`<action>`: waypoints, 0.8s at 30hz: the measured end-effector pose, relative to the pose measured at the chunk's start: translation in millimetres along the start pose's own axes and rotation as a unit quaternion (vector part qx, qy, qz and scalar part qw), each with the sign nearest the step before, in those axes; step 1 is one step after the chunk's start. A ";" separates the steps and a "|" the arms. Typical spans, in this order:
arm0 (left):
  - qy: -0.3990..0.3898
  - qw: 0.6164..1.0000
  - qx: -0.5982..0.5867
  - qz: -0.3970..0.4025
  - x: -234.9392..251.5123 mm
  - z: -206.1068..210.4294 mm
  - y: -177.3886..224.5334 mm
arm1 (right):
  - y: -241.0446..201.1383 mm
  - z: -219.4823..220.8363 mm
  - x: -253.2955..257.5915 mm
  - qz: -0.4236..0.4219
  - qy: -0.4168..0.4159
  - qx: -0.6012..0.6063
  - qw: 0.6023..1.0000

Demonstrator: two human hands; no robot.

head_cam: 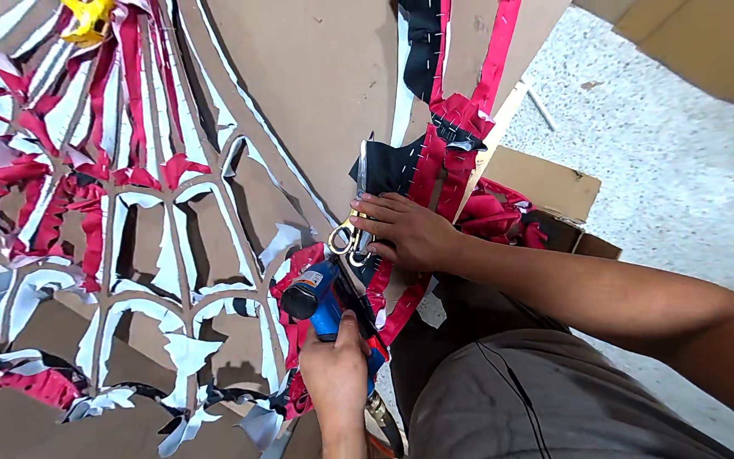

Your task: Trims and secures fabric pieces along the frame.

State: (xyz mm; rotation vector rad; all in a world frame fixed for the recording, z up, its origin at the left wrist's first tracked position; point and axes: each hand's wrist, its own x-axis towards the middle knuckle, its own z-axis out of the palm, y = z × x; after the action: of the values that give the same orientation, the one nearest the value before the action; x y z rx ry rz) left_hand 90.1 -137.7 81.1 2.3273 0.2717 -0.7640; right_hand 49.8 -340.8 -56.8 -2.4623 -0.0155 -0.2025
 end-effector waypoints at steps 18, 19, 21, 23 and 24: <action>-0.025 0.959 0.227 0.166 58.8 -139.9 -11.7 | -7.9 -8.7 3.6 0.008 -0.018 0.000 1.000; -0.043 0.950 0.259 0.170 69.4 -141.7 -7.8 | -9.2 -7.2 2.7 0.006 -0.014 -0.004 1.000; -0.071 0.930 0.312 0.180 90.4 -135.1 2.6 | -8.3 -6.8 3.3 0.002 -0.008 -0.015 1.000; -0.091 0.893 0.393 0.200 103.3 -124.6 16.8 | -7.1 -7.5 3.4 0.005 -0.007 -0.015 1.000; -0.098 0.871 0.431 0.214 106.8 -120.1 22.9 | -6.7 -8.2 3.1 0.007 -0.008 -0.013 1.000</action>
State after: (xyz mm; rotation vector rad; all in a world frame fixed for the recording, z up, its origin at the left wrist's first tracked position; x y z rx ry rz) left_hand 239.3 -77.6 103.3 2.9072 -0.8241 -1.0056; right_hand 51.3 -340.7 -45.8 -2.4892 -0.0024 -0.1788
